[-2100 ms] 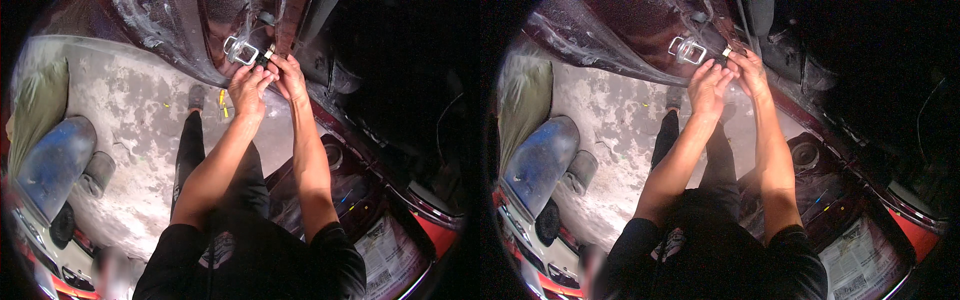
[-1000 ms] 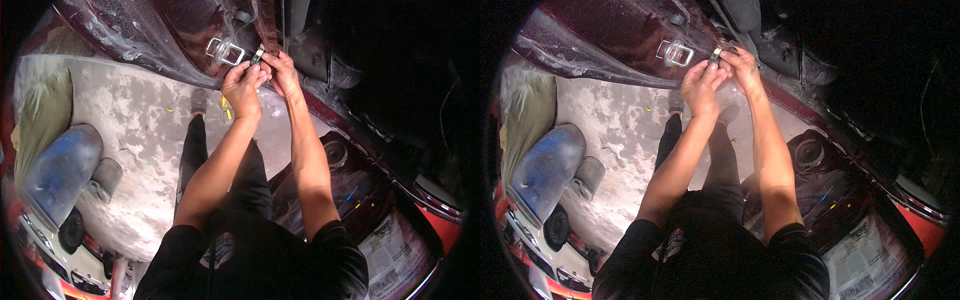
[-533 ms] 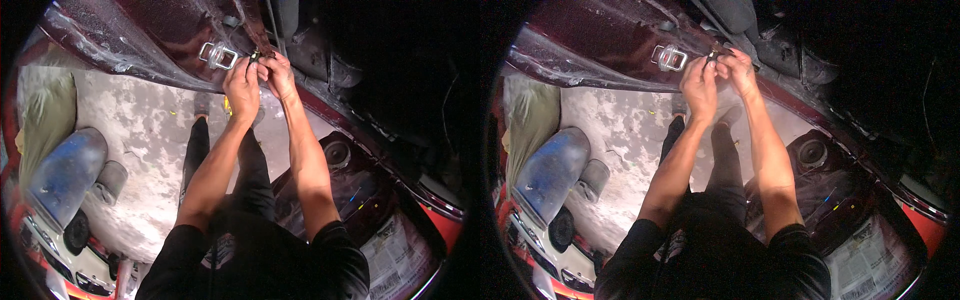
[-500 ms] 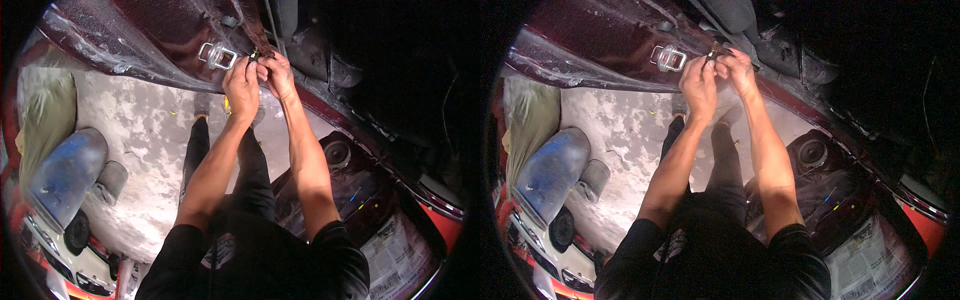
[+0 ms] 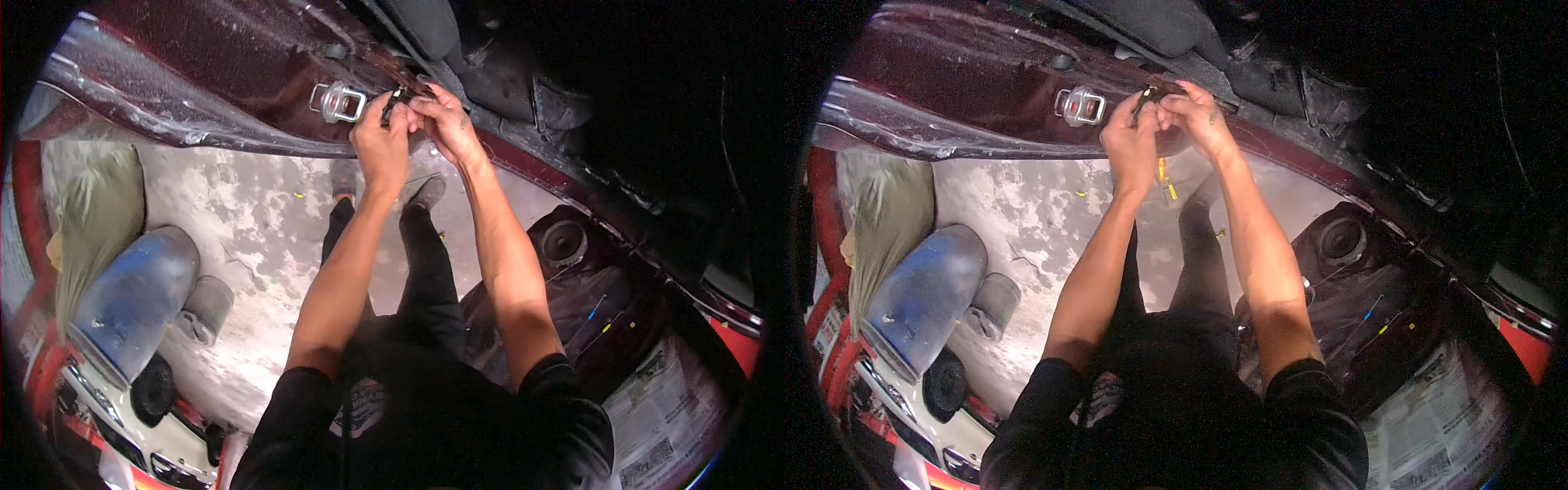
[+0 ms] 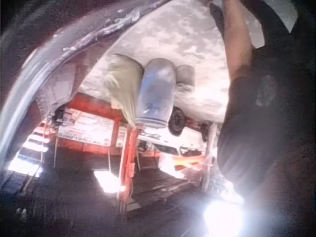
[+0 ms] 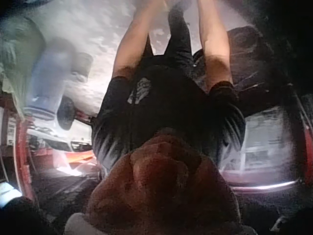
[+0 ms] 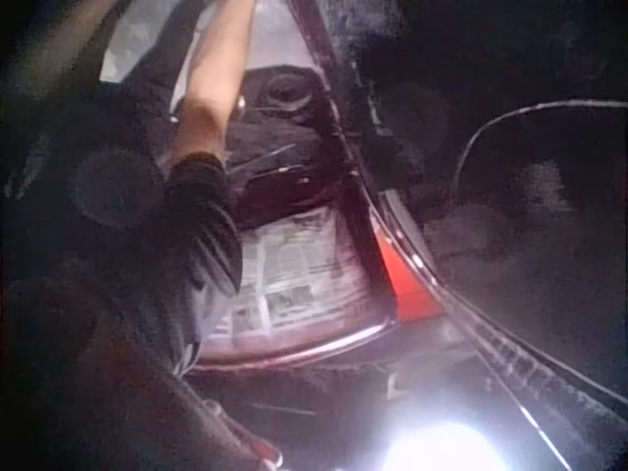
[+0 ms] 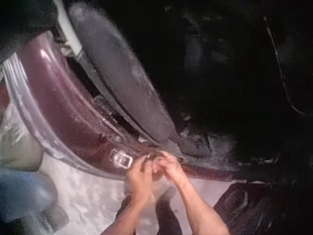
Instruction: The person removes yellow tape from a maroon car trunk, retrieves a small black component from a box, and uses a screwdriver to install it into the trunk lid. The person then wipes the trunk area with a white cloth.
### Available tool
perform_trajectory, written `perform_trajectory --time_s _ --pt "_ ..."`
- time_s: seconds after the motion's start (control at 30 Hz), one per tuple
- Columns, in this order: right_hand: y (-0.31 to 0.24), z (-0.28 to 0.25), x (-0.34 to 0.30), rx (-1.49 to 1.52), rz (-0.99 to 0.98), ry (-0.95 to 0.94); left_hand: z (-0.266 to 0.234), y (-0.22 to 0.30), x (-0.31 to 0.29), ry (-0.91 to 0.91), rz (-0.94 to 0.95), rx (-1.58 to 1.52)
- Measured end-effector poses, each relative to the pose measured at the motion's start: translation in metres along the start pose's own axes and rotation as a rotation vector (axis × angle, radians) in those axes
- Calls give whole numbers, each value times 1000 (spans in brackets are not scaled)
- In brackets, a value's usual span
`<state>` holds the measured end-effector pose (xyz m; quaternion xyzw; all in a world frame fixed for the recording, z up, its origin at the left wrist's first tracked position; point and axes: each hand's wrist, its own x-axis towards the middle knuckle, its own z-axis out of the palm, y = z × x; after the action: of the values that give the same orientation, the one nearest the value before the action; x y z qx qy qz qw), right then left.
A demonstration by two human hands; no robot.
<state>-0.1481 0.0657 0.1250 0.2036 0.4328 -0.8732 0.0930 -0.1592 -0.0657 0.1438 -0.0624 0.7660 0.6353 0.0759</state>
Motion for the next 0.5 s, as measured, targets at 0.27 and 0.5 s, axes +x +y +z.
perform_trajectory --time_s 0.27,0.5 --pt "-14 -30 -1 -384 53 -205 -10 13 4 -96 -99 -22" --pt "-29 -26 -18 -713 82 -188 -17 9 0 -127 -80 -58"
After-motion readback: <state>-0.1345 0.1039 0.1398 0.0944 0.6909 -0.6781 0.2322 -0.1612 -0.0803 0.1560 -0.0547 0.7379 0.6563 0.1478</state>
